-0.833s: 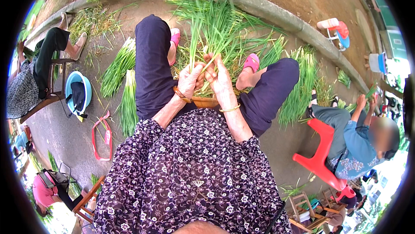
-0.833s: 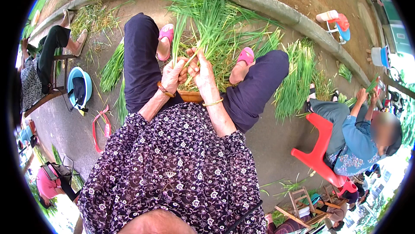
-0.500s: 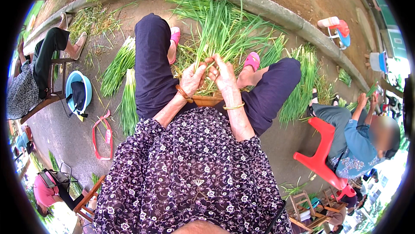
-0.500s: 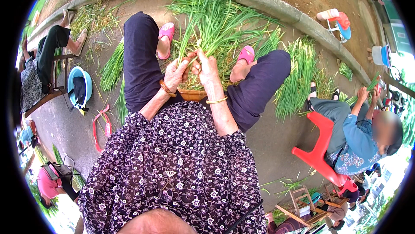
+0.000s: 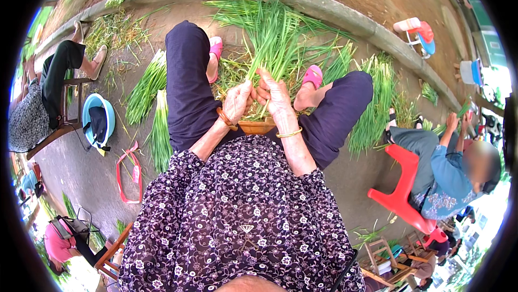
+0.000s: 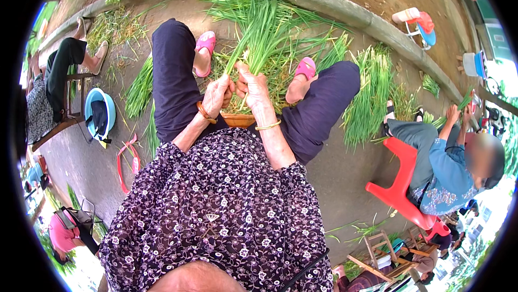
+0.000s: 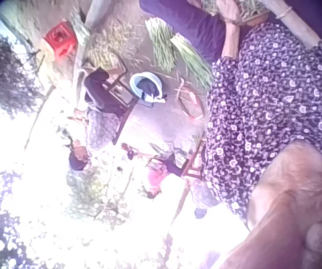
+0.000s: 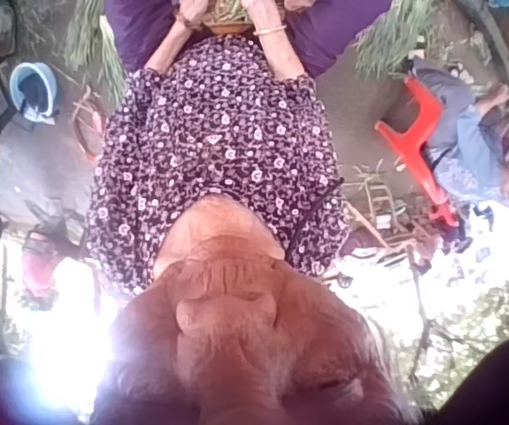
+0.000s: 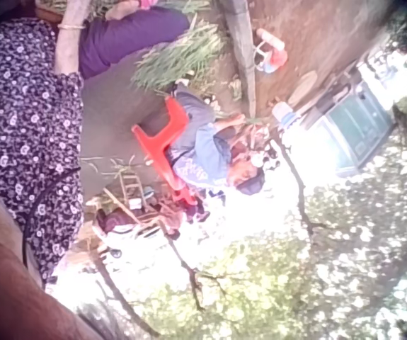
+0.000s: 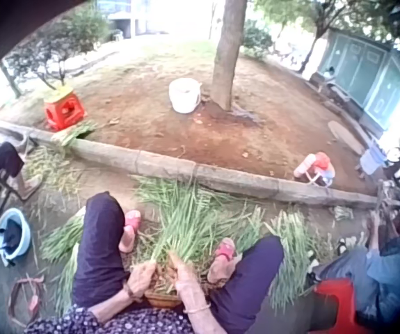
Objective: The person strips and sorts a bundle of long green stalks by hand while seated outdoors.
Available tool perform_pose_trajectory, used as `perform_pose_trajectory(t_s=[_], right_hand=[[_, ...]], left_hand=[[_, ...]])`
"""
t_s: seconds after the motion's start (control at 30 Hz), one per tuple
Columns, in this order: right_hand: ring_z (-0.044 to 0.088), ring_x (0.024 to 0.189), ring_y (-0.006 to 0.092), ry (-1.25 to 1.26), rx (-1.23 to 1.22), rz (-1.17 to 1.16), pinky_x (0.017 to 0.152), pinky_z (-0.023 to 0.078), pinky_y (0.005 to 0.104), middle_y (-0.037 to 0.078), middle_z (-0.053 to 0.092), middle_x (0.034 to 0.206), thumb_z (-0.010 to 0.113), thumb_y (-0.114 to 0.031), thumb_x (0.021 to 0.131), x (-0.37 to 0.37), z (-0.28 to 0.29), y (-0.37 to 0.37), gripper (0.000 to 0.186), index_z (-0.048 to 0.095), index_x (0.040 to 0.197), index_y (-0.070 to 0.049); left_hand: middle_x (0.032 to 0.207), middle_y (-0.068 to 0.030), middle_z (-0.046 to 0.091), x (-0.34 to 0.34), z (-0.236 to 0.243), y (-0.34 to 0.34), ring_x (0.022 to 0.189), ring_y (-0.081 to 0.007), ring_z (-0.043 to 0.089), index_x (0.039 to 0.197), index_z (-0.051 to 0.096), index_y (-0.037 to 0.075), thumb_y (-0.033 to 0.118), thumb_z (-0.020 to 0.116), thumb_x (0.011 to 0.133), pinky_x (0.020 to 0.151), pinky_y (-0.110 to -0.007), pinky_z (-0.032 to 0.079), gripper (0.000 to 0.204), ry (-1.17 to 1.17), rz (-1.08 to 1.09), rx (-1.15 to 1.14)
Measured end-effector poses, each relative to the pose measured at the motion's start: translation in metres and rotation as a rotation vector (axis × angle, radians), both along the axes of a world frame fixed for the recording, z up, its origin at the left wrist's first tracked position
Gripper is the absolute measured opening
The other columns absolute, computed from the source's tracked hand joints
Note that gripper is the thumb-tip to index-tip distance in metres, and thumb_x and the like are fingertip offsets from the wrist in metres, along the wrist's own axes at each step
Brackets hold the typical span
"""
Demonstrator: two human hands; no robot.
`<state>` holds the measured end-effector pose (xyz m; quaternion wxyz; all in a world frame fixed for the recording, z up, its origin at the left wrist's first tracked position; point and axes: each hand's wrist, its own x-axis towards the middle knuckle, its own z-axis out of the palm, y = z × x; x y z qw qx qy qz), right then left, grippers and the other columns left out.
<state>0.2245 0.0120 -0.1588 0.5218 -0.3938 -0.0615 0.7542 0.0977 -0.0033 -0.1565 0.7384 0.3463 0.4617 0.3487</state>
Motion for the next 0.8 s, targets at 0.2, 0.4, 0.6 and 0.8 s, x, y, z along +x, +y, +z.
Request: perform_pose_trajectory(t_s=[0.2, 0.4, 0.6, 0.8], right_hand=[[0.032, 0.034, 0.0039, -0.016, -0.003, 0.035, 0.030, 0.026, 0.0198, -0.006, 0.037, 0.050, 0.059, -0.014, 0.077, 0.003, -0.001, 0.000, 0.011, 0.050, 0.078, -0.008], [0.031, 0.034, 0.0038, -0.009, -0.047, -0.012, 0.030, 0.024, 0.0193, -0.007, 0.035, 0.049, 0.061, -0.013, 0.075, 0.001, 0.005, 0.001, 0.012, 0.052, 0.079, -0.005], [0.030, 0.034, 0.0040, 0.024, -0.038, -0.022, 0.031, 0.024, 0.0203, -0.007, 0.034, 0.049, 0.060, -0.014, 0.075, 0.000, 0.002, 0.001, 0.013, 0.053, 0.082, -0.005], [0.031, 0.035, 0.0044, 0.079, -0.026, -0.025, 0.031, 0.024, 0.0202, -0.006, 0.035, 0.050, 0.058, -0.014, 0.077, 0.002, 0.003, 0.002, 0.012, 0.052, 0.083, -0.005]], left_hand=[[0.047, 0.0078, 0.027, 0.003, 0.002, 0.000, 0.037, -0.0017, 0.020, 0.068, 0.047, 0.005, 0.041, 0.034, 0.087, 0.035, -0.018, 0.015, 0.042, 0.053, -0.055, 0.062], [0.048, 0.0048, 0.034, 0.004, 0.003, 0.002, 0.038, -0.0027, 0.027, 0.072, 0.051, 0.002, 0.039, 0.034, 0.088, 0.035, -0.018, 0.021, 0.044, 0.249, 0.127, 0.139], [0.053, 0.0014, 0.045, -0.001, 0.001, 0.004, 0.036, -0.0034, 0.034, 0.083, 0.053, 0.002, 0.037, 0.039, 0.087, 0.032, -0.016, 0.025, 0.038, 0.001, 0.279, -0.032], [0.053, 0.0027, 0.040, -0.003, 0.005, 0.002, 0.036, -0.0032, 0.030, 0.089, 0.052, 0.004, 0.028, 0.052, 0.082, 0.033, -0.017, 0.022, 0.025, -0.191, 0.183, -0.098]])
